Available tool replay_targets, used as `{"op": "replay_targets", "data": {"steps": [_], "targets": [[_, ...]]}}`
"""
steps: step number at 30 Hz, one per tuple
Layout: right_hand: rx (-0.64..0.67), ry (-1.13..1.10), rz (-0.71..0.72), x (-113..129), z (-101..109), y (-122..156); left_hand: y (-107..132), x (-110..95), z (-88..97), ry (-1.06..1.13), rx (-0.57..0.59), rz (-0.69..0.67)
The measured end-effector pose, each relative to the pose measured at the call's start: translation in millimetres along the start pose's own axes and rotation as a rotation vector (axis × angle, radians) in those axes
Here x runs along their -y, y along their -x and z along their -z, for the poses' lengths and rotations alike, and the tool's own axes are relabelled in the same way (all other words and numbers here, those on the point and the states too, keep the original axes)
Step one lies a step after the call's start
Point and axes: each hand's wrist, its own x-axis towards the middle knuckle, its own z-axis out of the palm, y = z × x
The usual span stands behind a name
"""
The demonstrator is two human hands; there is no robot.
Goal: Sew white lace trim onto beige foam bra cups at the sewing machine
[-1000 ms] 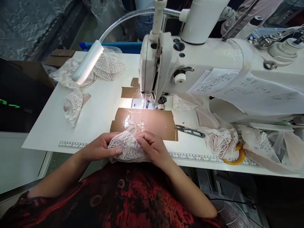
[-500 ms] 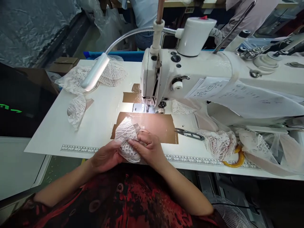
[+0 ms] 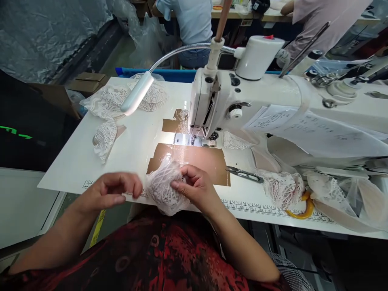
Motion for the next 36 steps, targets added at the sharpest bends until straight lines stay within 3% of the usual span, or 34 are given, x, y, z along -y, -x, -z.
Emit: {"op": "replay_targets", "data": {"steps": [2, 5, 12, 24, 36], "targets": [[0.145, 0.152, 0.04, 1.4, -6.0, 2.3, -4.2, -9.6, 1.4, -0.264, -0.144, -0.04], [0.217, 0.29, 0.079, -0.3, -15.3, 3.3, -16.2, -6.7, -6.5, -0.373, -0.095, 0.067], [-0.004, 0.432, 0.305, -4.1, -21.8, -2.9, -21.6, 9.9, -14.4, -0.28, -0.038, 0.099], [-0.08, 0.509, 0.278, -8.4, -17.5, -5.4, -33.9, 0.0, -10.8, -0.399, -0.078, 0.084], [-0.017, 0.487, 0.152, -6.5, -9.8, -9.3, -41.1, 4.9, -16.3, -0.449, -0.048, 0.085]]}}
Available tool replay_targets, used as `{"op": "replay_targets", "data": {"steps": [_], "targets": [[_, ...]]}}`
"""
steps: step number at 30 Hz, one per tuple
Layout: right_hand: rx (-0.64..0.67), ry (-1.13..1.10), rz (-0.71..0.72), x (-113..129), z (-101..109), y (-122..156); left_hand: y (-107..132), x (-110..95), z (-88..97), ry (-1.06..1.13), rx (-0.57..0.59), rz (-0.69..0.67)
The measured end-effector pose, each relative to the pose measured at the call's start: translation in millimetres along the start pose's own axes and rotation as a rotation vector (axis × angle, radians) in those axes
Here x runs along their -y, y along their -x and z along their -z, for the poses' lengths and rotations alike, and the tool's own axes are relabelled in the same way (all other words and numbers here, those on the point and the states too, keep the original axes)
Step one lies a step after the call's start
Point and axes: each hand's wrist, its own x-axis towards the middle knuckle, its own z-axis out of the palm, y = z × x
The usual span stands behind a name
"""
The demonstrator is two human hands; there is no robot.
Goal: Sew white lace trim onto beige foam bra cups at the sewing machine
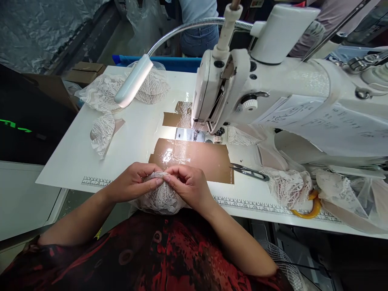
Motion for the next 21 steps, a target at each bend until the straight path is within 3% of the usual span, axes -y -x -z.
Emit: {"op": "replay_targets", "data": {"steps": [12, 21], "targets": [[-0.006, 0.013, 0.118, 13.6, 10.1, 2.8, -19.4, -4.4, 2.8, 0.35, 0.112, 0.094], [0.034, -0.049, 0.052, 13.0, 17.1, 3.9, -18.9, -8.3, 4.9, 0.309, 0.101, 0.054]]}}
